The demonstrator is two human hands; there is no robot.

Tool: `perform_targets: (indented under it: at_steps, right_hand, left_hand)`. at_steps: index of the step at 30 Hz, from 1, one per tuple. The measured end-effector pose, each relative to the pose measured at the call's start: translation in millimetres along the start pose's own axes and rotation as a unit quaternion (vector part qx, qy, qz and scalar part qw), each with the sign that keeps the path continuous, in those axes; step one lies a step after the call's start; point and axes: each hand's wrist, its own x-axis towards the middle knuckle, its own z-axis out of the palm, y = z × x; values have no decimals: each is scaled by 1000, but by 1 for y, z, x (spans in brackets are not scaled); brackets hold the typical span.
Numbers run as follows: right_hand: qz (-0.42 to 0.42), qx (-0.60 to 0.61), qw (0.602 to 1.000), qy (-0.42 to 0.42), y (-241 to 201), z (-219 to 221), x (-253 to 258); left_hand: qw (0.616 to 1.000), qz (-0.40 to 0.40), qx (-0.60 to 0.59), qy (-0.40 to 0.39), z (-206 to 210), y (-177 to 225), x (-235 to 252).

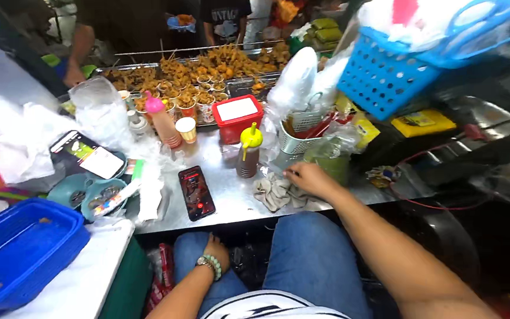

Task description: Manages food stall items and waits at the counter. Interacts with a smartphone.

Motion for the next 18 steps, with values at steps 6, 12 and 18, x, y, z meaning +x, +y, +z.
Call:
perform_targets:
  at_steps: [6, 12, 18]
  right_hand:
    - [131, -90, 986, -41, -15, 25, 73]
    - [153, -46, 987, -1, 5, 33, 72]
    - [161, 25, 986, 37, 3, 32, 64]
  left_hand:
    - [977, 85, -93, 173, 51, -15, -42]
    - [911, 82, -192, 356, 73, -24, -52]
    - [955, 41, -140, 257, 49, -10, -43]
